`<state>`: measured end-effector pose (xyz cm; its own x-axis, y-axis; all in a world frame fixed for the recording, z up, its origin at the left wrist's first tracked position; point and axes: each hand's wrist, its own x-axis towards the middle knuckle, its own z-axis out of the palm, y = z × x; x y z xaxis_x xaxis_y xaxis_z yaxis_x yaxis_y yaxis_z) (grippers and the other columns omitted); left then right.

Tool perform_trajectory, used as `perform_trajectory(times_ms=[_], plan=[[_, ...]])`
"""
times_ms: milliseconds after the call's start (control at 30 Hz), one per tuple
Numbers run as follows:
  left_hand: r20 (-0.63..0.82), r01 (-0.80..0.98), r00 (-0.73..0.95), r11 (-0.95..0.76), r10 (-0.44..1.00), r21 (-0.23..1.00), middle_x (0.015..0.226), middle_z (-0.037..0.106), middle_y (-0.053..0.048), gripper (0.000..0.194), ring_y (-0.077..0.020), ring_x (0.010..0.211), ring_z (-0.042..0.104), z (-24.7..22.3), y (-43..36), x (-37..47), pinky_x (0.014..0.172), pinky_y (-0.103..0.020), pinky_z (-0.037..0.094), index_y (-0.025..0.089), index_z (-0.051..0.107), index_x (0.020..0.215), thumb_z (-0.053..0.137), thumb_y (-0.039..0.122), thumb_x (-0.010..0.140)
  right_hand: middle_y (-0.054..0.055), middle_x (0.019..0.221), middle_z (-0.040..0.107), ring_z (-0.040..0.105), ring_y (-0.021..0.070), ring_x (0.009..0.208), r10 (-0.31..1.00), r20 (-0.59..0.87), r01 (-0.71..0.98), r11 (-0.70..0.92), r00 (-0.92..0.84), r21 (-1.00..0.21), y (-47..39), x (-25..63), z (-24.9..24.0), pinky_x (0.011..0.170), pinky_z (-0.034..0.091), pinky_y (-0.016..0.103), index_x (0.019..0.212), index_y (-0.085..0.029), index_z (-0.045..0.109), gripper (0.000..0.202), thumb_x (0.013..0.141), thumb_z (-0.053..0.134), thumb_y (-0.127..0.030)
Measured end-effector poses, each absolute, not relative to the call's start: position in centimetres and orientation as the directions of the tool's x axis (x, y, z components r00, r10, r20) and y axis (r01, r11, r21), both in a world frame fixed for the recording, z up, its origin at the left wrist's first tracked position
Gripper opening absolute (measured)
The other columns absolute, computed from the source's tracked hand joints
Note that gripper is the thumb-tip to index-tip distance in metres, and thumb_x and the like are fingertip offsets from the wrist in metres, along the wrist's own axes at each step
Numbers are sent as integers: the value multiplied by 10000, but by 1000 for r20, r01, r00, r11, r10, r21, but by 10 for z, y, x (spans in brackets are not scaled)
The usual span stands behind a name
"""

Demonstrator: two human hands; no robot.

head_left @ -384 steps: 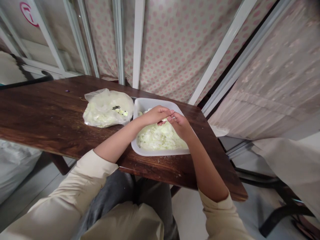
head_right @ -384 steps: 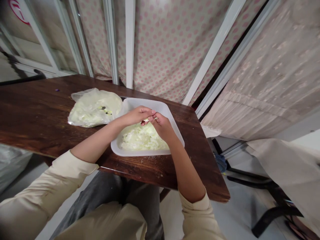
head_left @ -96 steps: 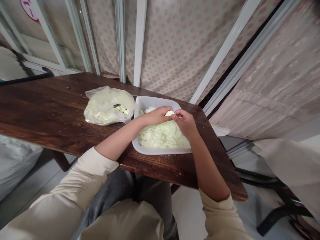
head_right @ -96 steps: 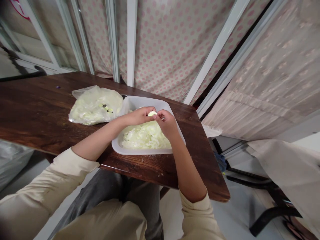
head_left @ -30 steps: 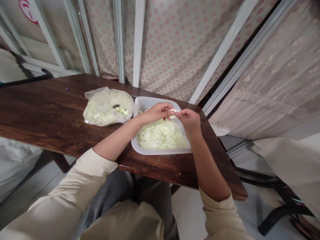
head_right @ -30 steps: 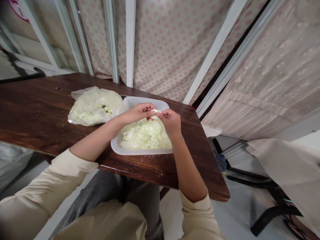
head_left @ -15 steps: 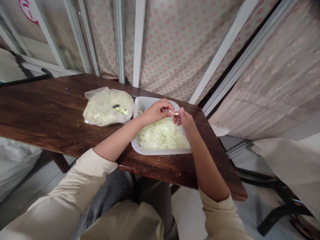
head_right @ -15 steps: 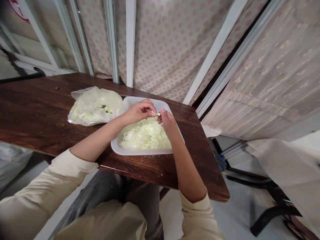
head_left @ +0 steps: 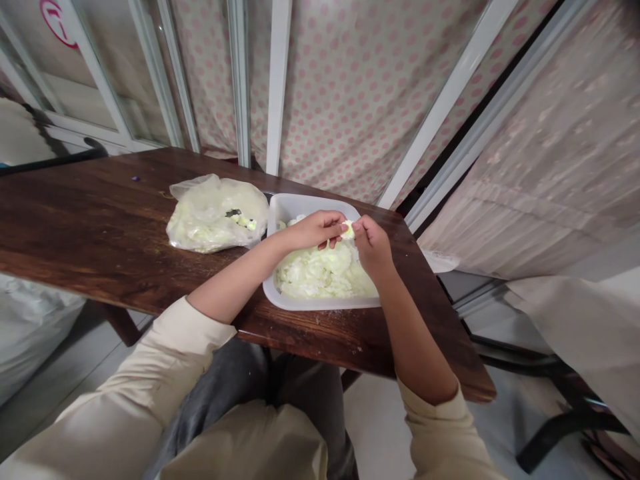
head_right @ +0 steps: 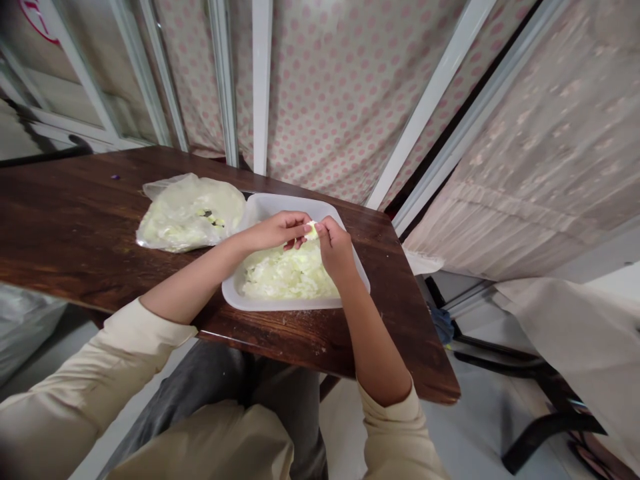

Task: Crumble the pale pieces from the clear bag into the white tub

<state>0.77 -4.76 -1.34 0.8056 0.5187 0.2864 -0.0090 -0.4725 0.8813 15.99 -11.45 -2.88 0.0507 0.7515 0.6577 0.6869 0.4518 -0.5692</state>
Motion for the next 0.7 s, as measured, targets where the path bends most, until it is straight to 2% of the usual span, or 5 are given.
perform_trajectory(times_ms=[100,267,500,600,700], plan=[[308,14,792,-520,527,854,523,499,32,242,-29,404,410,-15,-46,7,409,-171,312,156,472,727,491,357,861,-36,542,357,348,103,526,768,638,699,426,56,-575,-114,160,-31,507,270,249,608,-204,367,390,886,381,-476],[364,9,728,-539,581,842,482,482,47,216,-23,377,401,-18,-43,9,389,-157,303,151,477,722,505,319,854,-36,574,426,397,95,530,843,538,616,422,3,-665,-110,162,-34,516,304,240,662,-198,431,372,877,391,-498],[320,1,718,-461,618,887,537,554,10,165,-61,459,535,-21,-38,14,410,-167,382,121,541,717,579,256,802,-54,508,360,330,80,483,821,569,539,456,52,-708,-112,161,-28,481,257,235,598,-195,419,369,813,525,-474],[307,39,662,-441,684,897,569,571,1,159,-59,461,545,-22,-35,15,409,-170,388,109,538,689,583,220,794,-55,491,384,347,81,466,808,575,459,466,129,-756,-108,165,-31,481,279,239,595,-201,407,374,825,499,-482],[318,1,648,-419,692,908,589,588,0,110,-59,462,555,-22,-36,15,415,-173,393,106,545,743,590,197,787,-62,477,358,323,80,454,784,571,541,379,244,-751,-102,171,-38,472,258,240,584,-200,409,360,800,542,-457]])
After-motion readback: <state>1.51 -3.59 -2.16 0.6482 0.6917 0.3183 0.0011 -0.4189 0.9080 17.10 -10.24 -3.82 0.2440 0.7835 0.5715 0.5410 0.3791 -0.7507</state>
